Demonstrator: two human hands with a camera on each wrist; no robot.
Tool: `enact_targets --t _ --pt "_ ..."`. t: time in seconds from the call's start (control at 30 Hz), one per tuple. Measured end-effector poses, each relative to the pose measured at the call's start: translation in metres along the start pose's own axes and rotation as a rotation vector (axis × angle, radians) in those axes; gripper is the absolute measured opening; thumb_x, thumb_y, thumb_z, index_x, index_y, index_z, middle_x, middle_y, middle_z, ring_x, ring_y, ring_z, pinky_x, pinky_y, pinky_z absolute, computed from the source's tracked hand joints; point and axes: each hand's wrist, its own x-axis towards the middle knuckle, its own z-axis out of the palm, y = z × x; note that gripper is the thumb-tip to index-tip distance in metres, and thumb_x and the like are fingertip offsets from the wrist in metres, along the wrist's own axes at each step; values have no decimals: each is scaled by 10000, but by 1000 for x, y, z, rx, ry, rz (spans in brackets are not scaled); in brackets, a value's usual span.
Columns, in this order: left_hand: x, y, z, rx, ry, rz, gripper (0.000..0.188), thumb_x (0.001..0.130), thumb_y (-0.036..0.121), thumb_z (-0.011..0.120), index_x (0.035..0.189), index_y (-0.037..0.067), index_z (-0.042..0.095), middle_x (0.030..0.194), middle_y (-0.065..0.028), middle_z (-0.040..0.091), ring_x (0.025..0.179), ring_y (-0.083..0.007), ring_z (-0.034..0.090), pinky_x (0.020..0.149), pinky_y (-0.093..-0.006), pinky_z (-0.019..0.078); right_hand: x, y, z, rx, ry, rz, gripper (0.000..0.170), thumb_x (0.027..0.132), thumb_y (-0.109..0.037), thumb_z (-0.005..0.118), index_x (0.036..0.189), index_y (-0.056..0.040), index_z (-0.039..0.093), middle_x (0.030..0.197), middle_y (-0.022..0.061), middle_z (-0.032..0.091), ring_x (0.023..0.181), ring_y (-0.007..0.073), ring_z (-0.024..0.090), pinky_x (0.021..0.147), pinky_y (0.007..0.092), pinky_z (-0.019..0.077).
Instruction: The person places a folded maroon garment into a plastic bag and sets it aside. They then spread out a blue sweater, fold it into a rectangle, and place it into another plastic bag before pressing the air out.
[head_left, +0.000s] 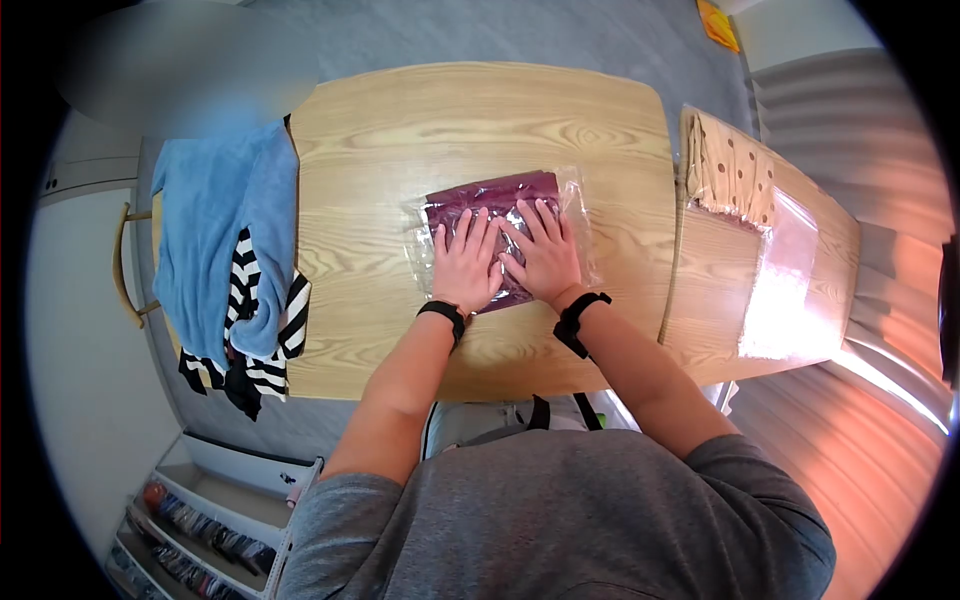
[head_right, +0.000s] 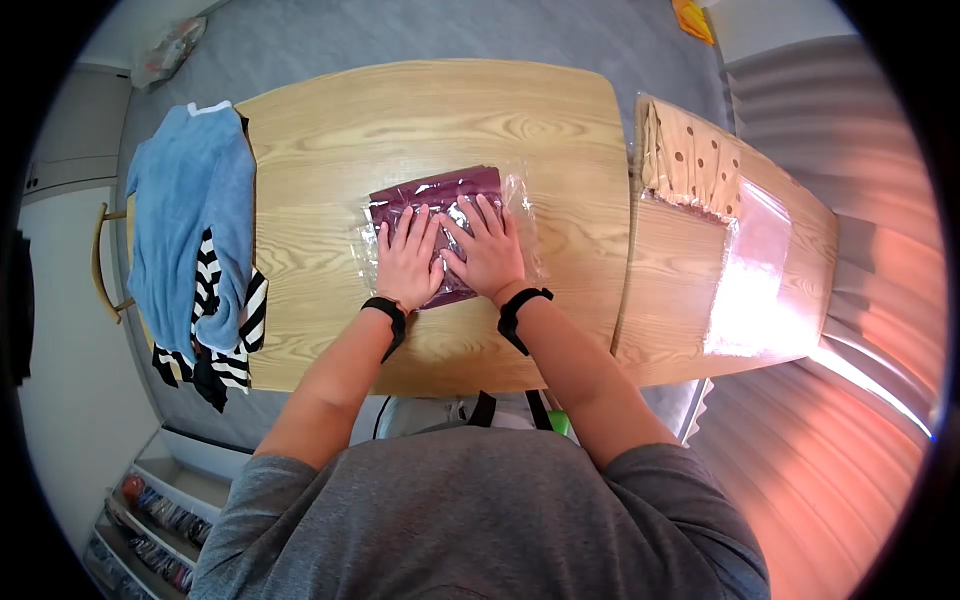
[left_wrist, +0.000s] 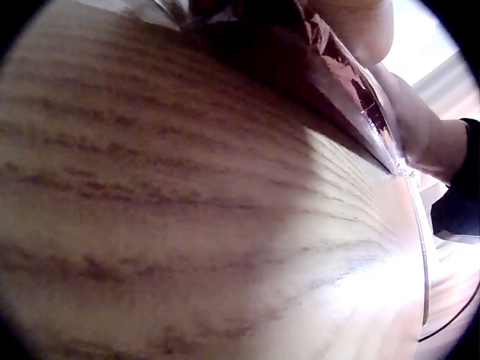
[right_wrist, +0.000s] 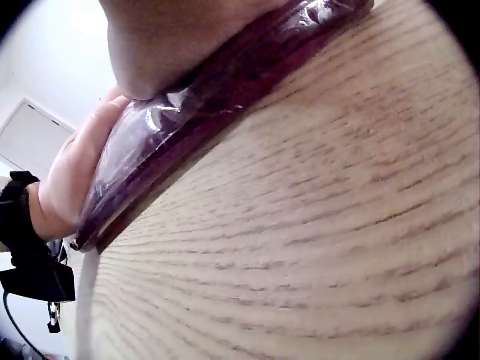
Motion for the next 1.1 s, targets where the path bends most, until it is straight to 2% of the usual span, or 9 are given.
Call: enact_targets --t 0.27,0.33,0.4,0.47,0.53,0.6,0.7,0.87,1.1 --pt "-2 -3 2 -21 37 27 598 818 295 566 1364 93 428 1459 -95 356 1356 -286 298 1077 -566 219 -4 23 -12 153 -25 -75 557 807 -401 620 1328 -243 500 1433 76 402 1323 315 344 1068 522 260" --pt "1 -13 -5 -105 -46 36 579 848 288 574 1380 126 410 1478 -81 326 1370 -271 282 1101 -536 206 -13 44 -24 126 -103 58 559 804 -373 622 1323 -206 501 1418 112 404 1261 347 407 1051 504 294" --pt "2 -27 -19 -365 -60 27 573 846 208 593 1382 135 405 1481 -91 321 1361 -301 293 1101 -501 239 -31 68 -25 -114 48 308 466 820 -247 604 1272 -152 540 1350 164 456 1176 367 471 1010 480 349" --pt "-4 -28 -45 -76 90 137 527 792 77 619 1302 131 494 1410 -103 412 1310 -321 360 1054 -463 327 -56 88 -19 -108 187 372 421 818 -167 582 1237 -135 563 1308 177 486 1150 367 486 990 466 370" --pt "-25 -28 -60 -96 59 165 443 787 51 600 1220 137 560 1295 -100 503 1196 -318 456 989 -444 370 -77 83 -21 -100 320 439 389 816 -87 560 1203 -117 586 1266 190 515 1124 367 502 971 453 391" --pt "-52 -20 -59 -124 84 221 342 759 85 631 1099 86 597 1103 -90 558 1018 -279 532 868 -424 410 -98 65 -25 182 208 189 433 773 15 532 1180 -117 601 1240 186 534 1136 356 502 966 430 405" --pt "-82 -12 -52 -88 -25 179 412 756 164 662 1141 52 567 1160 -110 545 1059 -292 522 887 -418 408 -110 39 -35 166 135 -18 471 743 17 542 1194 -112 586 1238 168 535 1151 346 498 959 433 412" --pt "-93 -25 -32 -27 -54 80 584 752 232 691 1259 38 474 1299 -145 482 1164 -309 482 947 -425 389 -104 38 -22 178 159 41 488 725 39 535 1191 -102 572 1214 150 551 1124 325 524 928 421 434" --pt "-89 -40 -24 -96 19 157 290 756 109 657 1003 41 521 1288 -170 522 1109 -314 539 971 -431 396 -104 59 1 296 287 37 329 760 33 532 1078 -40 574 1161 149 584 1070 338 545 906 408 445"
